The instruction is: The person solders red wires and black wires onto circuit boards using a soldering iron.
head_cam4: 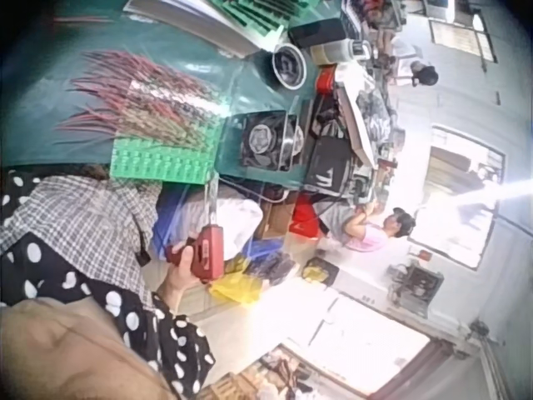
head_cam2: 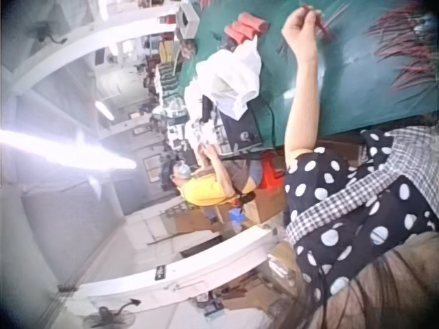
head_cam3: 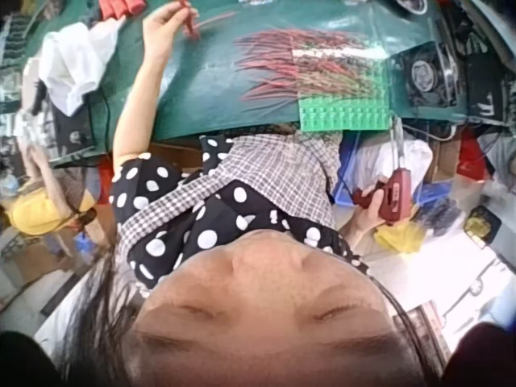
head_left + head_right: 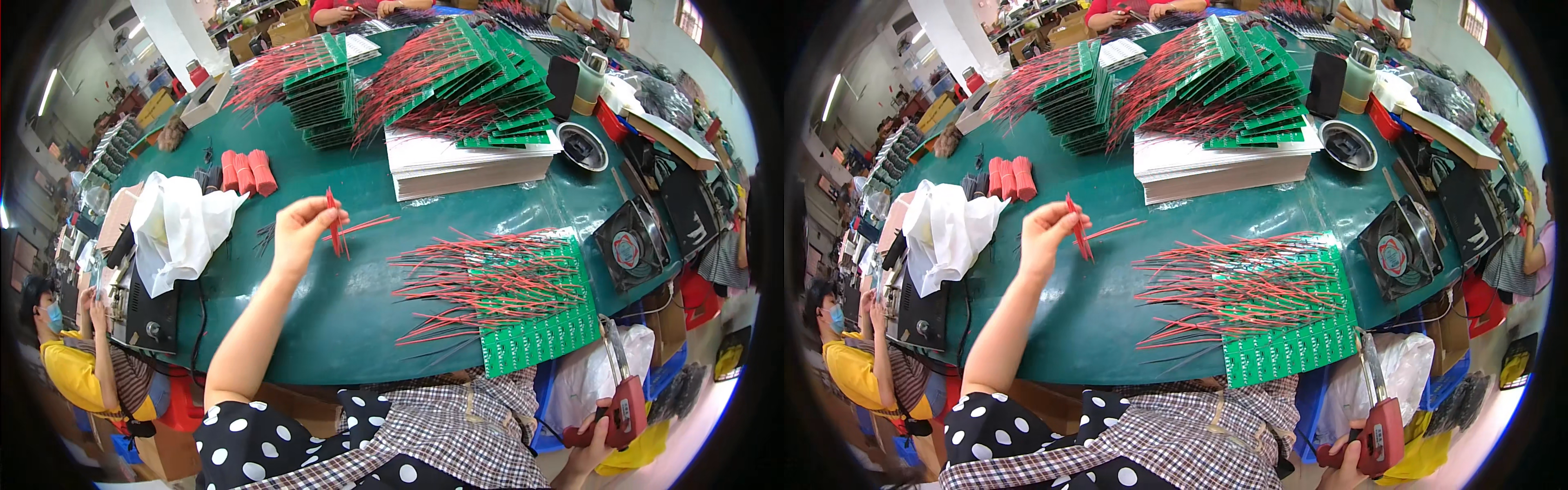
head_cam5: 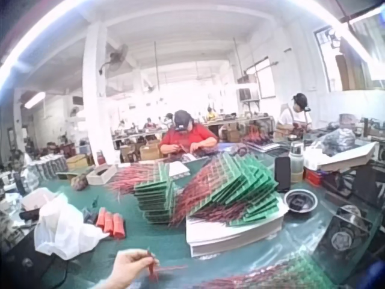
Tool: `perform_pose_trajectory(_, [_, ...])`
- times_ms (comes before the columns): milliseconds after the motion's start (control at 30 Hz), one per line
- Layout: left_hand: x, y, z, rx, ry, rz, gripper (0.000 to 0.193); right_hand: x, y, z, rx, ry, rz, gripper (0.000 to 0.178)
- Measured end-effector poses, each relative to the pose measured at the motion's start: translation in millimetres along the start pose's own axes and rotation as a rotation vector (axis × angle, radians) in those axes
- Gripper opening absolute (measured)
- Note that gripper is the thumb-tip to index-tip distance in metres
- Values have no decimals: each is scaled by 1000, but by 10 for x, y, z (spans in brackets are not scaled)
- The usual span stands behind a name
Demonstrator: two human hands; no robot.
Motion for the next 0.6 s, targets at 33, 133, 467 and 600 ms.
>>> perform_pose_trajectory(33, [-95, -37, 44, 17, 26, 25, 15, 12, 0, -1, 9, -3, -12, 30])
perform_pose_trajectory(133, [-169, -57, 76, 64, 20, 86, 20, 9, 10, -3, -13, 6, -25, 31])
perform_pose_trajectory(467, [220, -1371, 545, -678, 597, 268, 15, -125, 102, 18, -111, 21, 311, 45])
perform_pose_trajectory(600, [227, -2047, 1144, -1186, 849, 309, 19, -184, -321, -338, -281, 518, 514, 47])
Point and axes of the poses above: each hand's wrist, its own z-axis away from the middle knuckle, its own y-axis out of the back of the hand, x = y × z, the point moved 5 cm from there along -z, towards the middle knuckle, and after that the axes turned 9 degrees about y, right-handed, at the moved point
